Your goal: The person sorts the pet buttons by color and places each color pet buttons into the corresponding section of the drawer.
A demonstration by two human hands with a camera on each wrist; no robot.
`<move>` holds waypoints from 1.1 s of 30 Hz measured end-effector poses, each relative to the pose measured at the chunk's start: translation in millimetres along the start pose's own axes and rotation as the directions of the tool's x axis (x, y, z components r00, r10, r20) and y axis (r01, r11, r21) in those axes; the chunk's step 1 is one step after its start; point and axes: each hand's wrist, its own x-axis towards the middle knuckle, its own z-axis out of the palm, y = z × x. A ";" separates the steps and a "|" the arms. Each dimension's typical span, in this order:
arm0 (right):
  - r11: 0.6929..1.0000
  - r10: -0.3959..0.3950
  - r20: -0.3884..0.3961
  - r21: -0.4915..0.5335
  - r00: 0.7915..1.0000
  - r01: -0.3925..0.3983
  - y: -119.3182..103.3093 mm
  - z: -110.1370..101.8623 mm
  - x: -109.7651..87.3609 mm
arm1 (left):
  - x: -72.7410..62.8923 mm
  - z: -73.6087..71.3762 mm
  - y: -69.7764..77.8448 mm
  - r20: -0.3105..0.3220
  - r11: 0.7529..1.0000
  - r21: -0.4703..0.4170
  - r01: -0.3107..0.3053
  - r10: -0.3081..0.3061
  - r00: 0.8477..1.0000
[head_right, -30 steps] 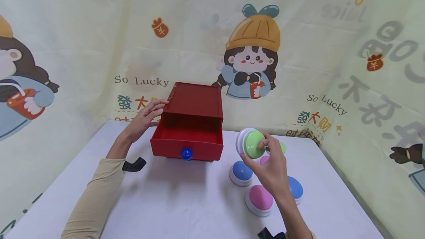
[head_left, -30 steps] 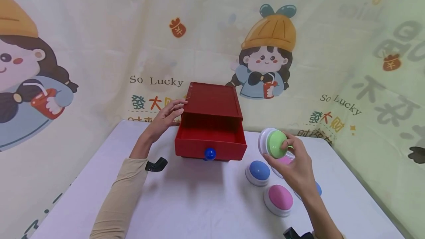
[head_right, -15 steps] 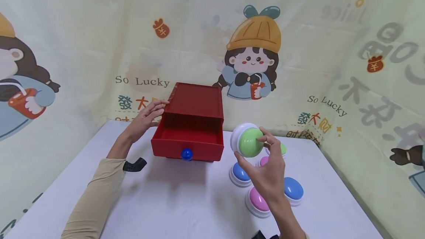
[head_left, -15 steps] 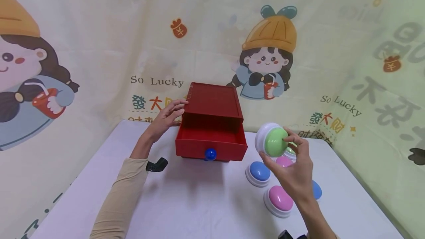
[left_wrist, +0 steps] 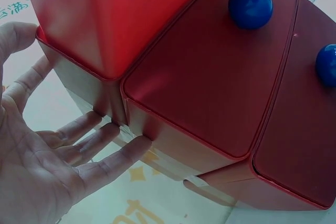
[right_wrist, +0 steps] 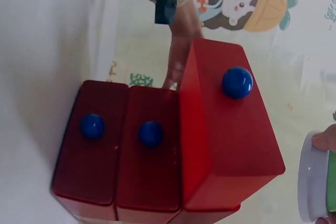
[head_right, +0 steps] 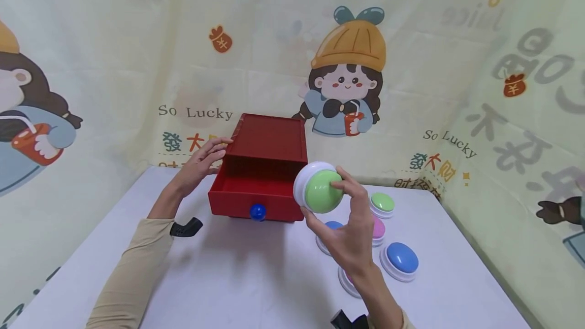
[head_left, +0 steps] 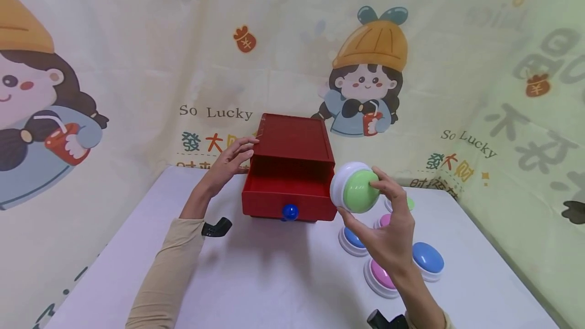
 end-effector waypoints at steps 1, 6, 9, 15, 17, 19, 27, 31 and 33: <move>1.000 -0.014 -0.001 0.003 1.000 0.014 -0.8 1.2 0.9 | -0.1 -0.1 -0.1 0.000 1.000 0.000 0.000 0.000 1.000; 0.996 -0.086 -0.024 0.010 0.996 0.086 -4.5 7.0 5.9 | -0.4 -0.4 -0.3 0.000 1.000 0.003 -0.004 0.004 1.000; 0.992 -0.128 -0.039 0.010 0.991 0.129 -7.4 11.4 8.6 | -0.3 -0.6 -0.2 0.001 1.000 0.002 -0.004 0.004 1.000; 0.988 -0.128 -0.002 0.082 0.992 0.128 -15.0 20.0 14.5 | -0.3 -0.7 -0.1 0.001 1.000 -0.001 -0.001 0.001 1.000; 0.988 -0.104 0.029 0.115 0.994 0.100 -16.9 23.6 16.8 | -0.4 -0.7 -0.1 0.000 1.000 0.003 -0.001 0.001 1.000; 0.989 -0.066 0.062 0.138 0.996 0.057 -19.0 27.1 18.6 | -0.6 -0.6 -0.3 -0.001 1.000 0.005 -0.002 0.002 1.000; 0.976 0.081 0.169 0.186 0.982 -0.112 -27.0 43.9 25.5 | 0.5 -0.2 -0.8 -0.002 1.000 0.004 0.000 0.000 1.000; 0.961 0.131 0.225 0.212 0.965 -0.180 -30.1 53.7 30.7 | 0.2 -0.5 -1.1 -0.004 1.000 0.006 0.000 0.000 1.000; 0.953 0.151 0.256 0.218 0.955 -0.209 -31.7 58.6 33.3 | -0.3 -0.5 -1.1 -0.006 1.000 0.005 0.001 -0.001 1.000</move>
